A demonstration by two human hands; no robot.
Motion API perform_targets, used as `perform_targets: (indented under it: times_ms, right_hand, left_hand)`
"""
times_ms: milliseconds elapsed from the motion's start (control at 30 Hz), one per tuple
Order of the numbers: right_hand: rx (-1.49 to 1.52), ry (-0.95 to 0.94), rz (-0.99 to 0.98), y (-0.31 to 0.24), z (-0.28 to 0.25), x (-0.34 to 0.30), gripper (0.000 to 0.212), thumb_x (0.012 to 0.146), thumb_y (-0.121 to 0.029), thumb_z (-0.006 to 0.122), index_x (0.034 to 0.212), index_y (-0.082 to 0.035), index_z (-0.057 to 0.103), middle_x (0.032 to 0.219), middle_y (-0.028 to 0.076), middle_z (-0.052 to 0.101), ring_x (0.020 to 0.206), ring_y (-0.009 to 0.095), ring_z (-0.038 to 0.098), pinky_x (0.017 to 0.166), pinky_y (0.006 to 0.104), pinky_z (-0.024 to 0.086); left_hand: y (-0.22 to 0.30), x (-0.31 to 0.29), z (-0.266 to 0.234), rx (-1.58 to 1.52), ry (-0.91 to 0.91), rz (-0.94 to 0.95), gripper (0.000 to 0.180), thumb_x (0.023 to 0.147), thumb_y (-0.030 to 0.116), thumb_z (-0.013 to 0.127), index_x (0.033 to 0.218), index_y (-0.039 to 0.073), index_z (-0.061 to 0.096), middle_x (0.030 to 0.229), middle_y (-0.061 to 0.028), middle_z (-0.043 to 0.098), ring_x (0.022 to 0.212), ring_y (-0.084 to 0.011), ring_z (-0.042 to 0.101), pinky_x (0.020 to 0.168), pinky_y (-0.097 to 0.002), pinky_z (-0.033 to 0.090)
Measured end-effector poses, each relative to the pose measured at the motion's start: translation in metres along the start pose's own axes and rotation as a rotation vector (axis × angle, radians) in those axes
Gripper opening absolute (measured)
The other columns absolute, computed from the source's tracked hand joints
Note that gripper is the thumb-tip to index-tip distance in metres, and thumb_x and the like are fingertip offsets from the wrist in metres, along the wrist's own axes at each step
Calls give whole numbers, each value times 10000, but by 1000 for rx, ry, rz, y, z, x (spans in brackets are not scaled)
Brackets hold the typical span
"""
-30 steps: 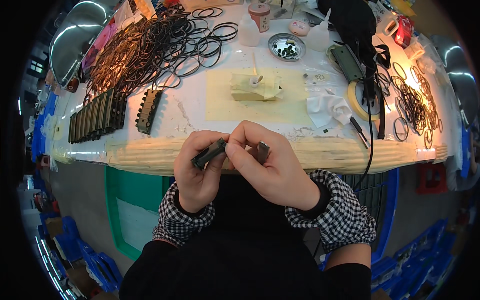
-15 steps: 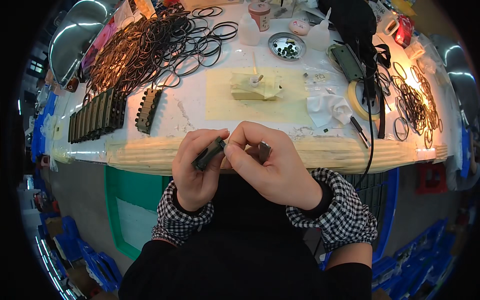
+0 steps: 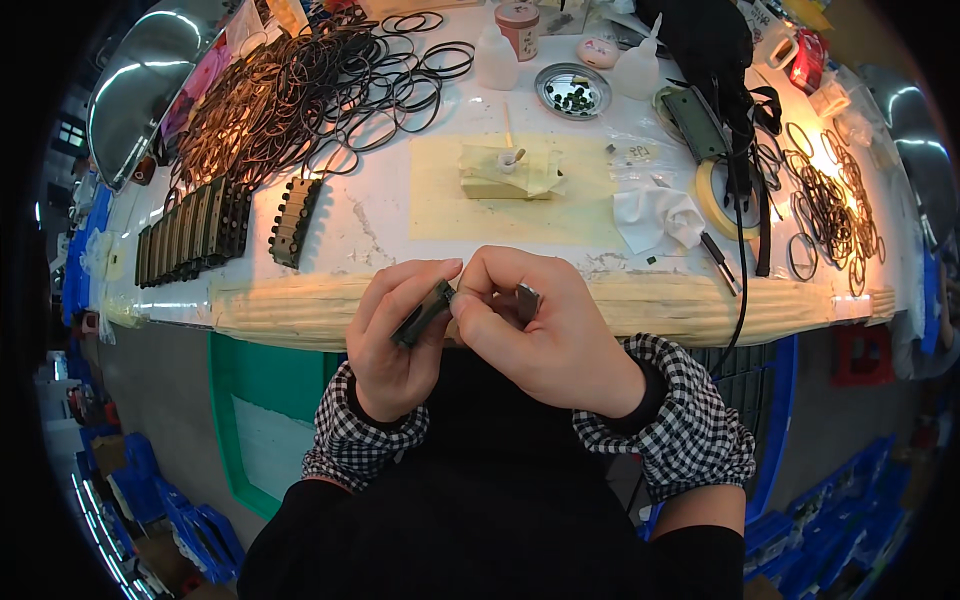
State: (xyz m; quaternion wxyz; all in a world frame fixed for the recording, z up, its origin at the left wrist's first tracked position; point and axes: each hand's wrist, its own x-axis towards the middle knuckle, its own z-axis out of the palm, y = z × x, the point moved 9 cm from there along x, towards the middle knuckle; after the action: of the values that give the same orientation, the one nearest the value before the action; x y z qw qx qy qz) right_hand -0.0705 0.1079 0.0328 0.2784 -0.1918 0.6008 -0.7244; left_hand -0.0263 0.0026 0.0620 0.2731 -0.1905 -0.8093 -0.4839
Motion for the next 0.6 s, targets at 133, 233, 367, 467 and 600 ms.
perform_targets:
  times_ms: [133, 233, 367, 467, 600]
  right_hand:
    - [46, 13, -5, 1, -1, 0, 146, 916, -84, 558, 797, -10, 515, 738, 2, 546, 675, 38, 488, 601, 201, 417]
    - [45, 8, 8, -1, 0, 0, 145, 917, -89, 560, 802, -9, 523, 746, 9, 562, 694, 49, 527, 623, 205, 445]
    - [27, 9, 48, -5, -2, 0, 138, 914, -88, 565, 806, -10, 528, 751, 9, 567, 696, 52, 537, 629, 206, 454]
    - [33, 15, 23, 1, -4, 0, 133, 911, -87, 569, 807, -12, 531, 750, 3, 561, 682, 41, 517, 613, 201, 439]
    - [75, 30, -15, 2, -2, 0, 123, 900, -82, 573, 805, -17, 531, 743, -5, 553, 661, 24, 483, 586, 191, 408]
  left_hand:
    - [1, 1, 3, 17, -11, 30, 439, 728, -134, 647, 1153, -35, 597, 1023, -147, 607, 876, -252, 632, 735, -311, 528]
    - [-4, 0, 2, -41, -13, -7, 413, 742, -120, 654, 1142, -32, 600, 1025, -148, 609, 886, -250, 638, 743, -308, 531]
    - [-5, -1, 2, -38, -11, -19, 389, 754, -104, 664, 1131, -30, 602, 1030, -151, 610, 892, -247, 641, 747, -305, 532]
    - [-5, -1, 2, -55, -12, -27, 389, 755, -100, 667, 1132, -31, 601, 1030, -151, 611, 889, -247, 640, 744, -305, 531]
    - [-3, -2, 3, -37, -16, -7, 398, 757, -99, 666, 1144, -33, 598, 1026, -151, 613, 880, -253, 641, 744, -307, 529]
